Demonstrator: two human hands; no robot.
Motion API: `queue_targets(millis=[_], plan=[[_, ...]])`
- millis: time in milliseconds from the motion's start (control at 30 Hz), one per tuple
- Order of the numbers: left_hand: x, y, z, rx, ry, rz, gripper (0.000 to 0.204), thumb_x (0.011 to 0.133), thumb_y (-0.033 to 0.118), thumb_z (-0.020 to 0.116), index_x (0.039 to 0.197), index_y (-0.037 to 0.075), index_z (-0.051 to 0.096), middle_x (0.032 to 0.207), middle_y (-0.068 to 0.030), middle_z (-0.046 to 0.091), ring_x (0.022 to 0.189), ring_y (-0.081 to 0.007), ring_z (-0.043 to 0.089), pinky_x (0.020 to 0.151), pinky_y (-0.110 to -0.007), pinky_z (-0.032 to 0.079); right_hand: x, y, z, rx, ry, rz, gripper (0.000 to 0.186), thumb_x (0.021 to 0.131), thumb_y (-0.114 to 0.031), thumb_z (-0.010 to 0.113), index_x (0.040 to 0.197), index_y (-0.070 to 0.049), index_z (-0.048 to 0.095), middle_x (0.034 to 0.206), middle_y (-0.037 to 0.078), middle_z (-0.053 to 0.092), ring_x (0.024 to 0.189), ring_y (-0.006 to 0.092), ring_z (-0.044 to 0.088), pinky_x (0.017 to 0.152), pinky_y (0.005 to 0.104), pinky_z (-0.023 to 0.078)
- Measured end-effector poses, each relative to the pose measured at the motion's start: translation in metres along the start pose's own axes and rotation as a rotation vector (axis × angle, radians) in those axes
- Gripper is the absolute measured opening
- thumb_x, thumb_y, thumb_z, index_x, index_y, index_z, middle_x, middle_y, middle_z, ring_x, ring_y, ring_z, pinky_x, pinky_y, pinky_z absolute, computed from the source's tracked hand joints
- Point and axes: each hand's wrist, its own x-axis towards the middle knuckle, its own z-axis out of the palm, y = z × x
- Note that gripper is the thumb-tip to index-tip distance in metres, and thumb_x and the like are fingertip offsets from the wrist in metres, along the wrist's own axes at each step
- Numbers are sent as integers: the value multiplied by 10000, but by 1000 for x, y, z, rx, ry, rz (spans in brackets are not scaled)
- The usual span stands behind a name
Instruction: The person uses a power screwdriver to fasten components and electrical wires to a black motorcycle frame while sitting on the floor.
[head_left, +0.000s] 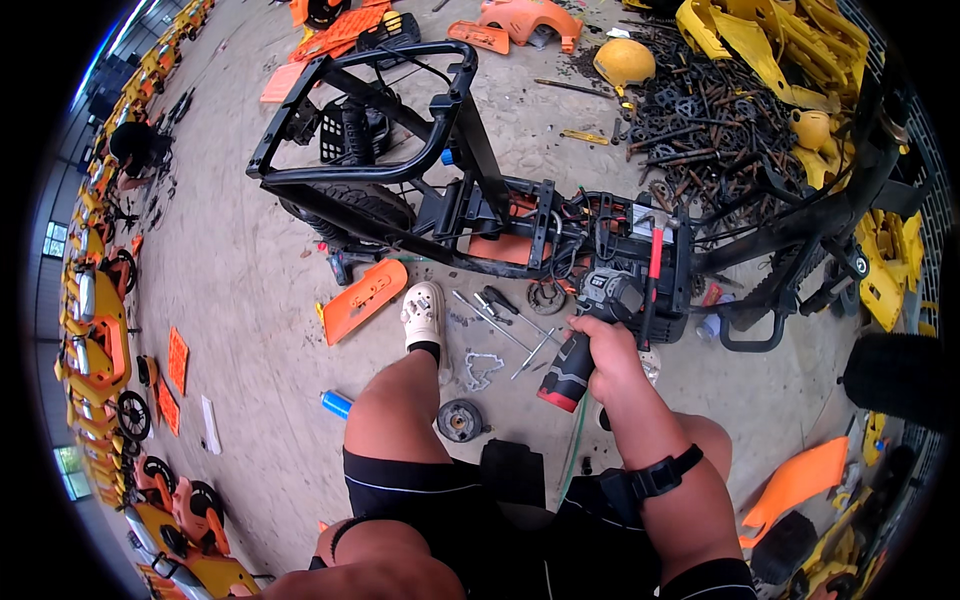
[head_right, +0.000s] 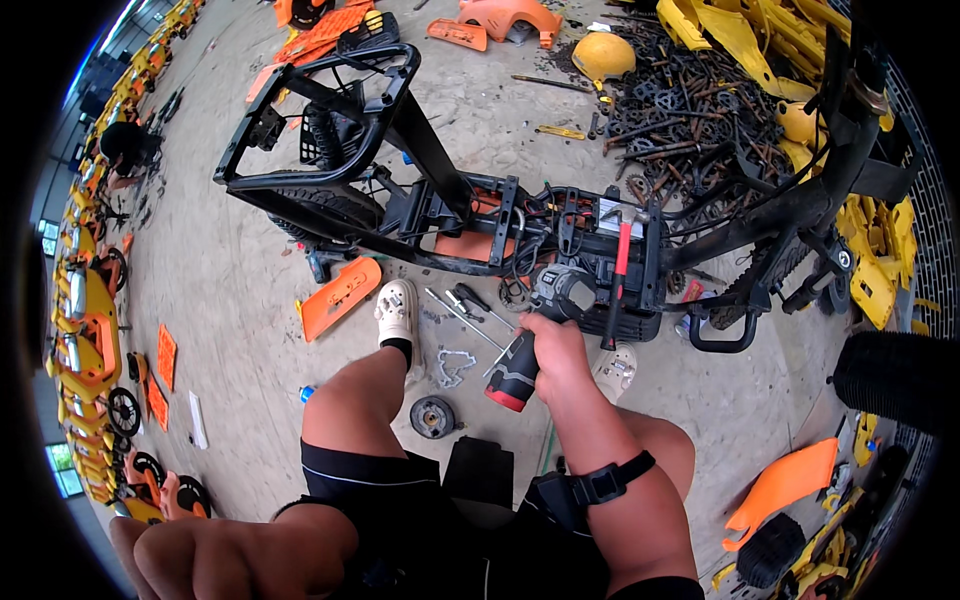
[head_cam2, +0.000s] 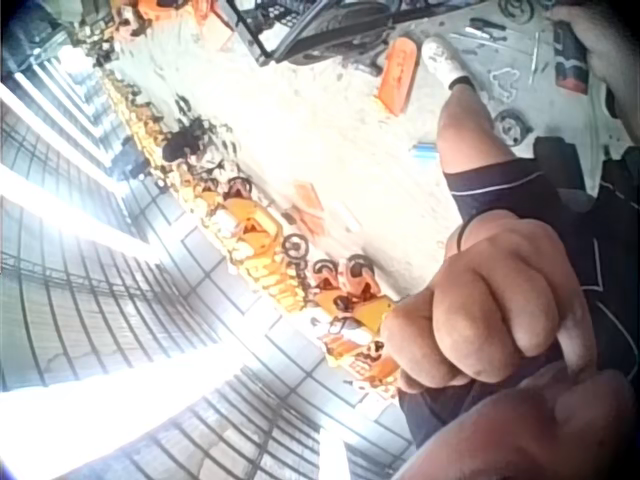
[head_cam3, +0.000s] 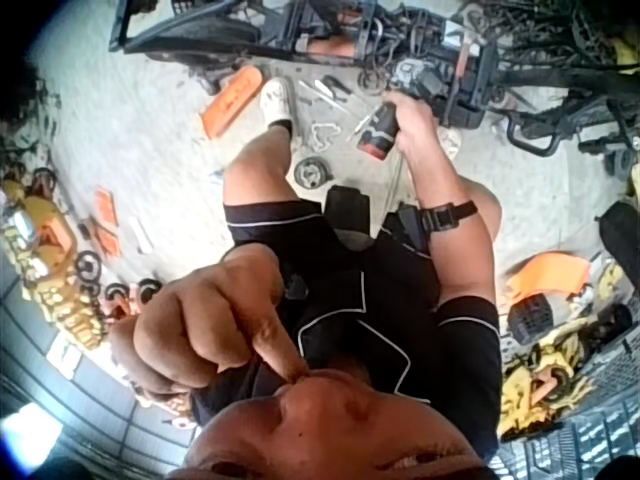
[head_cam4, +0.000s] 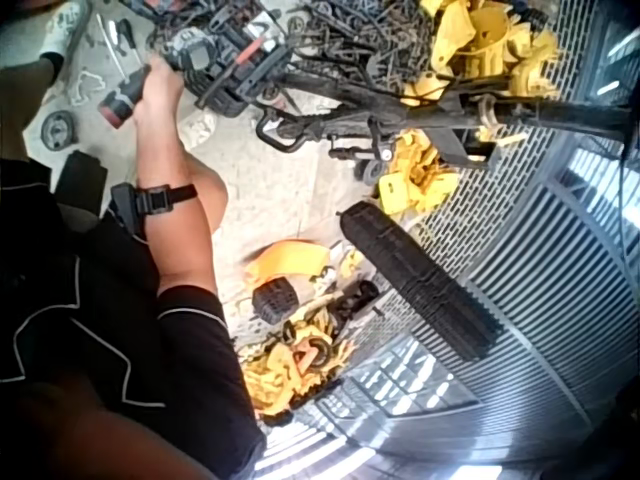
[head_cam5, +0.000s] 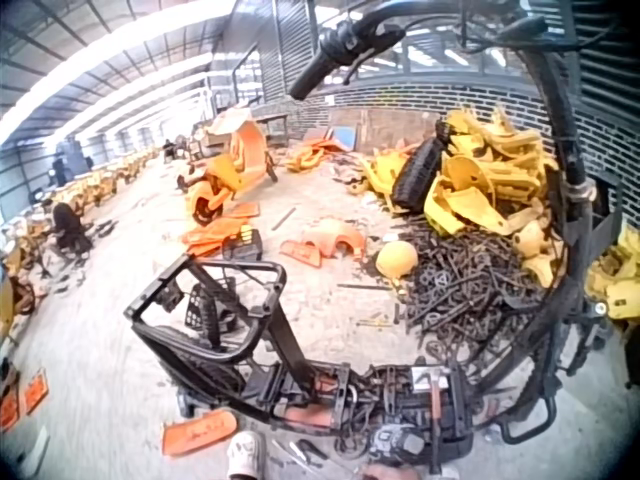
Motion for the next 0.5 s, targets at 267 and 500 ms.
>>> queue_targets(millis=[267,500], plan=[[2,-1,-5,-49,-11,-27,130,999,174,533,939,83,461,838,-76,485,654,-194,497,546,-396,610,2,1,-1,9,8,-13,275,848,-12,681,1090,2,552,919,96,619,747,201,614,656,376,528],[-11,-19,-20,146,669,-98,315,1037,337,424,913,49,447,800,-75,458,588,-178,476,431,-348,562,8,7,-4,-14,-3,-19,259,817,-26,729,1033,23,594,842,130,651,711,253,648,626,400,549]])
